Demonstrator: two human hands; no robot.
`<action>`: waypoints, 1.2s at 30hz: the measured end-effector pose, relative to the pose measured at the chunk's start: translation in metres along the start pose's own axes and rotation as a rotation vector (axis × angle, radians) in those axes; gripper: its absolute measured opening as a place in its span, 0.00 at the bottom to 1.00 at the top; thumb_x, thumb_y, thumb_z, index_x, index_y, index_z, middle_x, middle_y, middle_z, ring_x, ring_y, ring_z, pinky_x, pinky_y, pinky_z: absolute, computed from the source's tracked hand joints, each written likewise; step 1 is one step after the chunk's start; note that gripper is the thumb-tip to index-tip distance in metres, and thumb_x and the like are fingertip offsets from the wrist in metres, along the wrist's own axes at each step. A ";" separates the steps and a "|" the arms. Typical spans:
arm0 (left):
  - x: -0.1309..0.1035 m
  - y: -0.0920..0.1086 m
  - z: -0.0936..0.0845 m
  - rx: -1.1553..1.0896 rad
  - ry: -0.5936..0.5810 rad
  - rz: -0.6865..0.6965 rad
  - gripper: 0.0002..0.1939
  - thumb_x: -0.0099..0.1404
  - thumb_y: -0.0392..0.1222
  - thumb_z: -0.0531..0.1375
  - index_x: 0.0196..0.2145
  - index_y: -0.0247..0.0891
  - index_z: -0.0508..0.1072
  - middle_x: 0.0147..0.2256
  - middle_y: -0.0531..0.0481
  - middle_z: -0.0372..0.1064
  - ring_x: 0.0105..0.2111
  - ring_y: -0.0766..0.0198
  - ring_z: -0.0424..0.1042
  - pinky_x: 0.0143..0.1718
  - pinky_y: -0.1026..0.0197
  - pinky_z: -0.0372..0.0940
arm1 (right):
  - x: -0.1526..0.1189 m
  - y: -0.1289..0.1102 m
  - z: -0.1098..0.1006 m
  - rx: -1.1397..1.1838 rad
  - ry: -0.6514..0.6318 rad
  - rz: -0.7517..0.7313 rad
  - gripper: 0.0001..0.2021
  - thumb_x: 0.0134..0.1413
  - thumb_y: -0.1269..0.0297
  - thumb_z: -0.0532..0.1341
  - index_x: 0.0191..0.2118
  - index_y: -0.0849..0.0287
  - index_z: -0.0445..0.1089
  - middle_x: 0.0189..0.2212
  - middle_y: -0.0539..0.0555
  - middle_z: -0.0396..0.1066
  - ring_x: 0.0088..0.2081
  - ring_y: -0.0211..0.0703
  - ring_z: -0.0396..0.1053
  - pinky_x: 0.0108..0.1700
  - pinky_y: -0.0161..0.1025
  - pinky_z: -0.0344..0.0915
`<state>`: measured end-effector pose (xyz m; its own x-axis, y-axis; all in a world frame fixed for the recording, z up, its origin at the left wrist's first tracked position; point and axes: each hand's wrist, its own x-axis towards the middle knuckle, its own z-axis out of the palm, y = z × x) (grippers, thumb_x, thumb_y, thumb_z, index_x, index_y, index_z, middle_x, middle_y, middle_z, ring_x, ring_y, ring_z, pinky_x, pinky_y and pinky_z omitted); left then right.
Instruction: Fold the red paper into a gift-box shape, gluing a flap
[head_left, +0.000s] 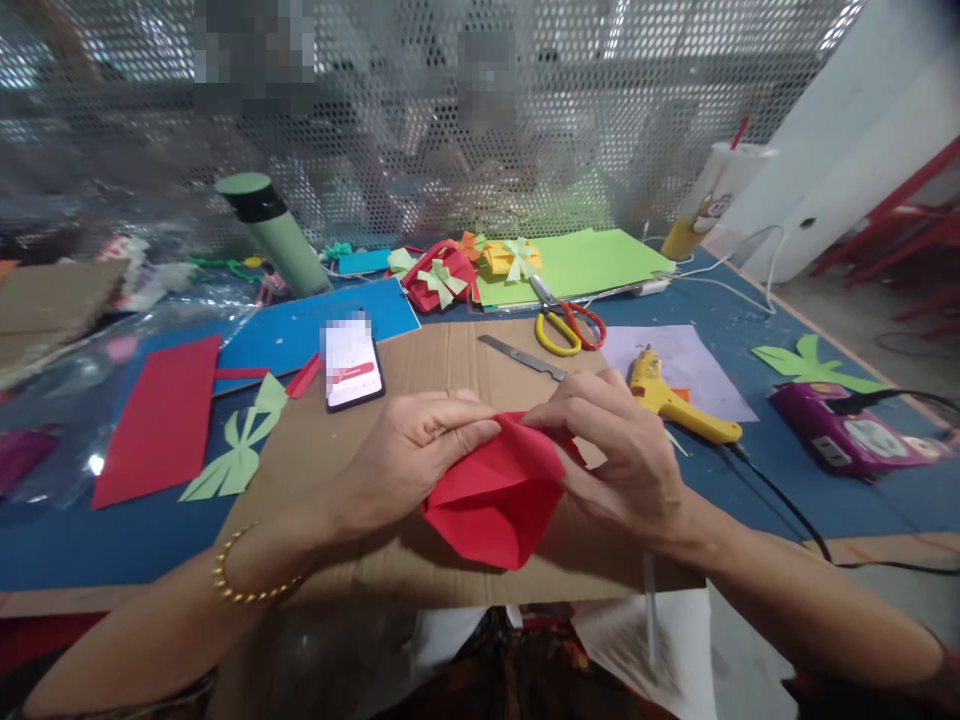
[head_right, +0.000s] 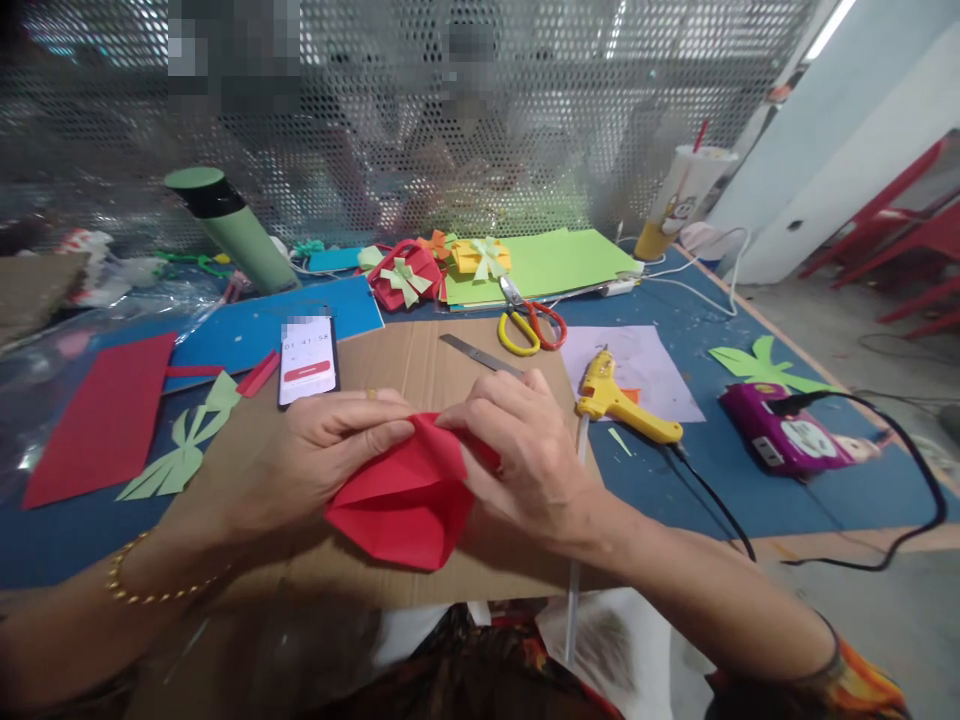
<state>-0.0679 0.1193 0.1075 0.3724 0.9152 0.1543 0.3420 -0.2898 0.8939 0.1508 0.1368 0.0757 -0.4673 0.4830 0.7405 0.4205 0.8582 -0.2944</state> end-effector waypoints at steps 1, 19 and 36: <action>0.000 0.000 0.000 -0.008 -0.004 -0.010 0.14 0.73 0.42 0.60 0.33 0.35 0.82 0.31 0.50 0.76 0.31 0.67 0.71 0.30 0.67 0.63 | 0.000 0.000 0.000 0.010 -0.005 0.008 0.05 0.69 0.69 0.61 0.40 0.59 0.74 0.29 0.50 0.74 0.29 0.38 0.68 0.35 0.43 0.56; 0.001 0.002 -0.002 -0.053 -0.041 -0.154 0.13 0.69 0.44 0.63 0.41 0.34 0.85 0.38 0.46 0.83 0.36 0.62 0.77 0.33 0.66 0.68 | -0.002 0.008 0.002 0.025 -0.060 0.023 0.05 0.65 0.68 0.62 0.35 0.56 0.69 0.27 0.48 0.71 0.29 0.39 0.65 0.37 0.42 0.55; 0.005 0.009 -0.003 -0.004 0.055 -0.221 0.11 0.66 0.45 0.65 0.31 0.37 0.83 0.31 0.49 0.80 0.30 0.63 0.73 0.30 0.67 0.68 | 0.001 0.017 -0.003 0.037 -0.058 0.095 0.06 0.67 0.71 0.61 0.36 0.56 0.70 0.30 0.49 0.73 0.32 0.40 0.69 0.38 0.42 0.60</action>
<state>-0.0656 0.1226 0.1178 0.2414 0.9701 -0.0228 0.4069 -0.0799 0.9100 0.1596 0.1512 0.0736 -0.4715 0.5705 0.6725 0.4366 0.8135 -0.3841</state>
